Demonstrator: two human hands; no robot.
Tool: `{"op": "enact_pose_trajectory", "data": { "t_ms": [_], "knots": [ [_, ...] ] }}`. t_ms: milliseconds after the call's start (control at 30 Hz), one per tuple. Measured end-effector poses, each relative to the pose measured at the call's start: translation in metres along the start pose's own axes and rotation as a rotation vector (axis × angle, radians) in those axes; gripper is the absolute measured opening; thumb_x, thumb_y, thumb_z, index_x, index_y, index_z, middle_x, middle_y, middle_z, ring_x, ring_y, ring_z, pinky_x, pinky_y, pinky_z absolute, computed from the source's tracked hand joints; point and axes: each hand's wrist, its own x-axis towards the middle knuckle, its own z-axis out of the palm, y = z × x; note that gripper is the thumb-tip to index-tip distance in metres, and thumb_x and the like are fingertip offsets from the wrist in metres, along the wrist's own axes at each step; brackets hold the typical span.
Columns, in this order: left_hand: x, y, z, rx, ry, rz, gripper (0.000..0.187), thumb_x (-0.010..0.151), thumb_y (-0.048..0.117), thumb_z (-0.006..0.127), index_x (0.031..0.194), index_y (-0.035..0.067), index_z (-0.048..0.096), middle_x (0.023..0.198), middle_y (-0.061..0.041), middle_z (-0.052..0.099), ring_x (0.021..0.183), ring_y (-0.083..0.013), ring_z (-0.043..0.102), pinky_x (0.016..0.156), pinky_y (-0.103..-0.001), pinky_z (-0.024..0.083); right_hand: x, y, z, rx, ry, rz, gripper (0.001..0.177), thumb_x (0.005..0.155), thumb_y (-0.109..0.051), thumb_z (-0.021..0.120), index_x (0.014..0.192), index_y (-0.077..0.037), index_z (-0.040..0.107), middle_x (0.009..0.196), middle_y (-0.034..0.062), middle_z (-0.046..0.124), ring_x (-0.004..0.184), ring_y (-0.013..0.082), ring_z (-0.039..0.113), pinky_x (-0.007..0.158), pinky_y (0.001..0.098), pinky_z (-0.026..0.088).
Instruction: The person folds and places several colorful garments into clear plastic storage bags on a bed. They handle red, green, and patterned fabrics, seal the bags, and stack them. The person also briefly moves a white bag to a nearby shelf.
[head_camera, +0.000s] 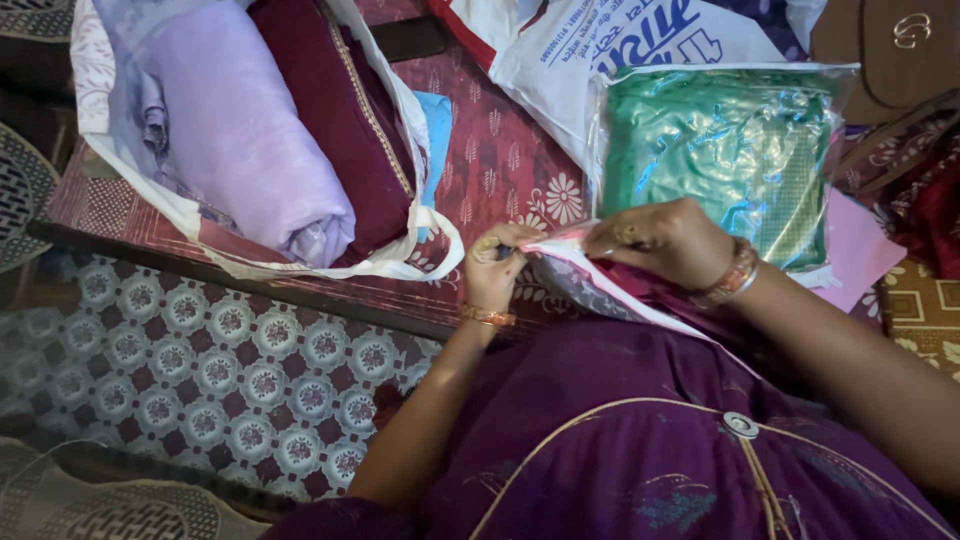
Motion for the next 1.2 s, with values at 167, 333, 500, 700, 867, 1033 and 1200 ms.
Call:
{"op": "enact_pose_trajectory", "data": {
  "t_ms": [167, 333, 500, 700, 867, 1033, 1200],
  "knots": [
    [0.000, 0.002, -0.002, -0.001, 0.000, -0.024, 0.023, 0.092, -0.021, 0.062, 0.092, 0.002, 0.058, 0.102, -0.014, 0.070, 0.101, -0.0220, 0.069, 0.090, -0.033, 0.059, -0.024, -0.003, -0.014, -0.023, -0.015, 0.018, 0.014, 0.085, -0.016, 0.078, 0.097, -0.009, 0.080, 0.102, 0.0054, 0.079, 0.084, 0.0178, 0.078, 0.072, 0.0283, 0.062],
    [-0.004, 0.004, -0.007, 0.032, 0.018, -0.059, 0.024, 0.090, -0.021, 0.062, 0.094, 0.002, 0.058, 0.102, -0.014, 0.068, 0.099, -0.0215, 0.069, 0.090, -0.032, 0.059, -0.043, -0.006, -0.025, -0.091, -0.014, 0.059, 0.018, 0.082, -0.016, 0.078, 0.099, -0.012, 0.081, 0.104, 0.0051, 0.080, 0.085, 0.0182, 0.078, 0.071, 0.0275, 0.062],
    [-0.005, 0.005, -0.014, -0.010, 0.001, -0.102, 0.023, 0.089, -0.020, 0.062, 0.095, 0.002, 0.058, 0.105, -0.014, 0.067, 0.097, -0.0219, 0.068, 0.087, -0.033, 0.059, -0.058, -0.011, -0.032, -0.105, 0.010, 0.060, 0.021, 0.083, -0.017, 0.076, 0.103, -0.013, 0.080, 0.105, 0.0037, 0.079, 0.089, 0.0173, 0.077, 0.075, 0.0276, 0.062],
    [-0.001, 0.009, -0.021, 0.084, -0.111, -0.039, 0.024, 0.090, -0.020, 0.064, 0.096, 0.002, 0.057, 0.104, -0.013, 0.069, 0.104, -0.0228, 0.069, 0.097, -0.034, 0.058, -0.061, -0.025, -0.029, -0.031, 0.016, 0.341, 0.022, 0.085, -0.018, 0.078, 0.106, -0.014, 0.080, 0.103, 0.0016, 0.080, 0.085, 0.0139, 0.079, 0.073, 0.0259, 0.062],
    [-0.003, 0.010, -0.023, 0.102, -0.093, -0.108, 0.024, 0.090, -0.019, 0.065, 0.095, 0.003, 0.057, 0.104, -0.011, 0.068, 0.102, -0.0202, 0.068, 0.094, -0.032, 0.058, -0.070, -0.036, -0.018, 0.127, 0.122, 0.409, 0.047, 0.081, -0.019, 0.079, 0.124, -0.006, 0.067, 0.101, 0.0056, 0.080, 0.090, 0.0146, 0.078, 0.081, 0.0259, 0.063],
    [-0.005, 0.015, -0.022, 0.073, -0.094, -0.144, 0.023, 0.090, -0.019, 0.064, 0.096, 0.003, 0.058, 0.105, -0.012, 0.070, 0.103, -0.0204, 0.068, 0.094, -0.033, 0.058, -0.084, -0.028, -0.005, -0.054, 0.123, 0.419, 0.047, 0.085, -0.014, 0.075, 0.125, -0.002, 0.055, 0.088, 0.0056, 0.078, 0.078, 0.0189, 0.077, 0.070, 0.0299, 0.061],
    [-0.001, 0.023, -0.017, 0.158, -0.159, -0.117, 0.022, 0.090, -0.018, 0.062, 0.096, 0.003, 0.059, 0.108, -0.014, 0.072, 0.107, -0.0214, 0.070, 0.099, -0.034, 0.057, -0.088, -0.019, 0.005, -0.495, 0.041, 0.279, 0.039, 0.092, -0.014, 0.068, 0.129, -0.011, 0.057, 0.088, 0.0091, 0.074, 0.081, 0.0299, 0.073, 0.073, 0.0417, 0.057]
  ]
}}
